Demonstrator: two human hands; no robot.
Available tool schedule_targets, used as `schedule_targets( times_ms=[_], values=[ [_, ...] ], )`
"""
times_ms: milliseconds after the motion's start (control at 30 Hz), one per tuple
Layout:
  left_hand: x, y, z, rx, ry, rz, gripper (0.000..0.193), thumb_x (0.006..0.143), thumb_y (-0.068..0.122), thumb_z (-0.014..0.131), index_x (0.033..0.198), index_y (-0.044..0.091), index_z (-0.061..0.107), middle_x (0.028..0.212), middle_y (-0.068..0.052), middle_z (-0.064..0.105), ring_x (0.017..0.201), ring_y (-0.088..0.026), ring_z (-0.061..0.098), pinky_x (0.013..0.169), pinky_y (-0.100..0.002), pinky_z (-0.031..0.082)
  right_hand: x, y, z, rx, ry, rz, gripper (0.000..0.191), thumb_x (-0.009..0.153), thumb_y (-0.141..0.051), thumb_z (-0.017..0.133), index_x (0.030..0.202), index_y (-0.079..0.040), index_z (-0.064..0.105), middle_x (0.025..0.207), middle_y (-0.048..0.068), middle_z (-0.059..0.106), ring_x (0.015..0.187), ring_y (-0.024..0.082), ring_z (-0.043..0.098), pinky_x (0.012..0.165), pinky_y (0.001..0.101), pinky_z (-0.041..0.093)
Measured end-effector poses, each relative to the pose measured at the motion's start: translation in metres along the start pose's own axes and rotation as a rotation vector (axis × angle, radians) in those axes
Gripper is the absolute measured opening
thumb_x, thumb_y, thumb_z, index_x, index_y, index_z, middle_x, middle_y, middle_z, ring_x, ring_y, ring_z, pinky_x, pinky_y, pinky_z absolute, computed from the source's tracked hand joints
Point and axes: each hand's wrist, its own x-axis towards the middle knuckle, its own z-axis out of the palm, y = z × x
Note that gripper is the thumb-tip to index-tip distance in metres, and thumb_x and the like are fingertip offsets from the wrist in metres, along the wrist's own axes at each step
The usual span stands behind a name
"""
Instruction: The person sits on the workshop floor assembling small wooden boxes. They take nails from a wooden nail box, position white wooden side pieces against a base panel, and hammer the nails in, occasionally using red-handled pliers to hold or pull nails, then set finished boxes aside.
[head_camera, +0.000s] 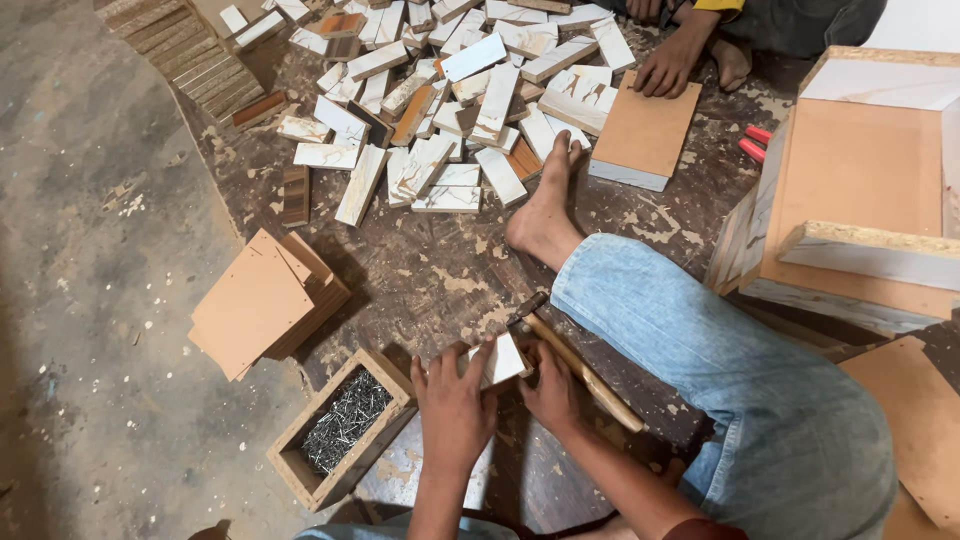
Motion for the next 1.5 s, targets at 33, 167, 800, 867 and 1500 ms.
schedule_targets(
  times_ms=[33,167,800,867,1500],
  values=[
    [-0.002,0.003,0.001,0.025,0.004,0.007,0.079,0.067,0.012,0.082,0.141,0.023,0.056,0.132,-0.011,0.055,0.125,-0.031,0.053,0.117,-0.065,0.023,0.0,0.0,-0.003,-0.027,-0.039,0.081,0.056,0.073,0.001,0.076,0.125,-0.004,0.056,0.116,0.016,0.068,0.104,0.031,0.07,0.087,0.0394,0.055],
    [-0.004,0.012,0.006,0.026,0.032,0.022,0.074,0.071,0.018,0.083,0.14,0.022,0.055,0.128,-0.011,0.056,0.123,-0.031,0.053,0.115,-0.067,0.023,0.0,0.004,-0.018,-0.331,0.001,-0.068,0.073,0.061,0.003,0.075,0.13,-0.001,0.051,0.123,0.023,0.062,0.101,0.036,0.067,0.081,0.0411,0.057],
    [0.0,-0.003,-0.003,0.017,-0.003,-0.101,0.071,0.073,0.02,0.083,0.141,0.025,0.061,0.131,-0.01,0.06,0.122,-0.031,0.056,0.111,-0.058,0.033,0.011,0.001,-0.052,0.546,0.101,0.612,0.057,0.078,-0.005,0.077,0.129,-0.005,0.051,0.104,0.003,0.066,0.084,0.024,0.072,0.067,0.0406,0.063],
    [0.002,-0.005,-0.006,0.02,-0.054,-0.133,0.07,0.074,0.021,0.083,0.14,0.023,0.061,0.13,-0.01,0.06,0.121,-0.03,0.057,0.11,-0.057,0.034,0.012,-0.002,-0.051,0.393,0.129,0.215,0.081,0.076,-0.001,0.079,0.145,-0.005,0.035,0.094,0.009,0.066,0.085,0.02,0.07,0.074,0.0346,0.06],
    [-0.003,0.018,0.011,0.034,0.036,-0.086,0.074,0.07,0.027,0.086,0.136,0.019,0.056,0.125,-0.011,0.058,0.119,-0.03,0.056,0.11,-0.056,0.03,-0.002,0.017,-0.029,-0.305,-0.026,-0.258,0.055,0.074,-0.007,0.081,0.124,-0.002,0.06,0.118,0.017,0.066,0.096,0.035,0.071,0.079,0.0414,0.06]
  ],
)
